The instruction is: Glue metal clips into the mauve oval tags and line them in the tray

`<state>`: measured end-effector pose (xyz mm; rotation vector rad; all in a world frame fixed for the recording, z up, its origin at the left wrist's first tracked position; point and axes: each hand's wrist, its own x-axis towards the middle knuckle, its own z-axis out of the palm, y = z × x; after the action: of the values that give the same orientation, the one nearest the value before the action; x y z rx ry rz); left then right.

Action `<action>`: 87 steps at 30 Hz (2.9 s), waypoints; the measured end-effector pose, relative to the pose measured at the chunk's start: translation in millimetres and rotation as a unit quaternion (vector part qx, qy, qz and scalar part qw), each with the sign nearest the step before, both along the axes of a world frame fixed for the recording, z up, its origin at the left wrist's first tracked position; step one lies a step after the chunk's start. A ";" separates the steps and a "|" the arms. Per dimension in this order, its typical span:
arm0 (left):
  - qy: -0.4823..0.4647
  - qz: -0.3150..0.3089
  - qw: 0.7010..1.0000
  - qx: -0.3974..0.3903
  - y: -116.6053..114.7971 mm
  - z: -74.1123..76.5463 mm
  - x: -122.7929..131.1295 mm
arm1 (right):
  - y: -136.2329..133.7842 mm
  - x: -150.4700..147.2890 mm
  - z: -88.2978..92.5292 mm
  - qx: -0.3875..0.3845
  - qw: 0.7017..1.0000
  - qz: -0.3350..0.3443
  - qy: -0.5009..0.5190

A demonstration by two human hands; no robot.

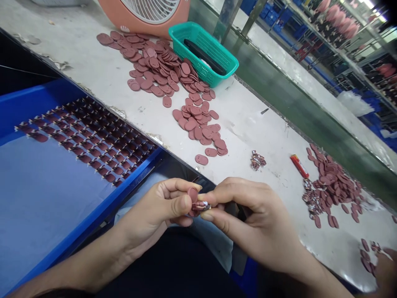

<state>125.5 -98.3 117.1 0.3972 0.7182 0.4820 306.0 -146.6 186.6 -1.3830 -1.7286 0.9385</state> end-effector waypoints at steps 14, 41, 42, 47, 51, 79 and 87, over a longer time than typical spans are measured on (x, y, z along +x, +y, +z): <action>0.001 -0.006 1.000 -0.010 -0.7 -1.7 -1.0 | 0.0 -1.3 3.0 -0.038 0.999 -0.018 0.008; 0.005 -0.003 0.998 -0.063 -3.7 -6.2 3.5 | -8.0 1.7 -2.5 -0.018 1.000 0.000 -0.016; 0.007 -0.001 0.998 -0.063 -4.0 -5.7 4.0 | -8.0 1.7 -2.7 -0.020 1.000 -0.001 -0.015; 0.012 0.004 0.998 -0.069 -3.7 -4.0 4.9 | -7.2 1.3 -4.8 -0.019 1.000 -0.007 -0.008; 0.015 0.010 0.998 -0.067 -2.6 -5.6 4.2 | -5.5 1.2 -7.1 -0.026 1.000 -0.009 -0.007; 0.013 0.016 0.994 -0.108 -1.6 -8.2 0.3 | -4.7 -2.3 -18.5 -0.021 0.999 -0.024 0.024; 0.000 0.010 0.996 -0.094 1.1 -8.8 -0.3 | -0.4 -0.7 -19.5 -0.029 0.999 -0.029 0.025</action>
<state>125.2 -97.2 108.2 0.2140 0.7604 0.4295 305.3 -147.0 167.0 -1.4265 -1.6273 0.9896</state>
